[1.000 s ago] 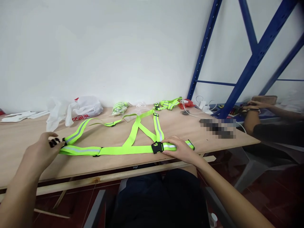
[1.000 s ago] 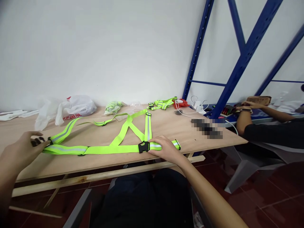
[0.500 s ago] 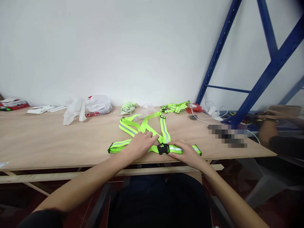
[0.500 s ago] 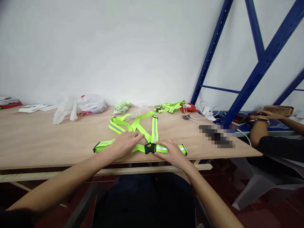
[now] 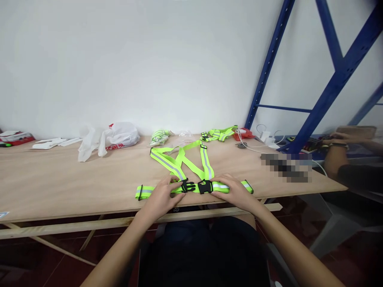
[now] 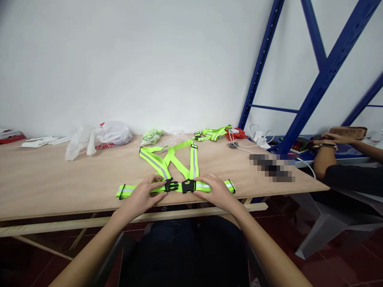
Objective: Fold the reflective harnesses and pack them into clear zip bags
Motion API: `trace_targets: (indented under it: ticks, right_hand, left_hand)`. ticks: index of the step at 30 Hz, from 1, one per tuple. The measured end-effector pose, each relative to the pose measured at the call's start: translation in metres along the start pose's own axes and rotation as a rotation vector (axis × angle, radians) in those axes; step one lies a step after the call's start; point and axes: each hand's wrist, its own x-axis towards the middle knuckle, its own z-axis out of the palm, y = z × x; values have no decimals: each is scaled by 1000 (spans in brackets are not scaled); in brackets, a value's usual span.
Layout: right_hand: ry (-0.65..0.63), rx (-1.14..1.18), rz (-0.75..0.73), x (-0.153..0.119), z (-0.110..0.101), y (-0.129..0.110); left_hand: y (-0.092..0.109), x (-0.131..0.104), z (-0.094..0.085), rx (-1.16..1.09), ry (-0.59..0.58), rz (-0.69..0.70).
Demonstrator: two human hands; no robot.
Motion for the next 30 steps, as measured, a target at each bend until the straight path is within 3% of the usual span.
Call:
trace_targets:
  ticks: [4,10,18,25,30]
  right_hand:
    - [-2,2,-7,0,-1,-1]
    - [3,6,-8,0,0,-1]
    - [132,104,15,0,-1,-2]
    - [210,212,67,-1,-2,0]
    - [249,210,46,-2,-2,0]
  left_hand:
    - [-3,-2,4,-38,-2,-76]
    - [-6,1,7,-85,25,-74]
    - [7,19,5,-141,178,9]
    - [11,24,18,-213,225,45]
    - [11,22,17,-245,223,69]
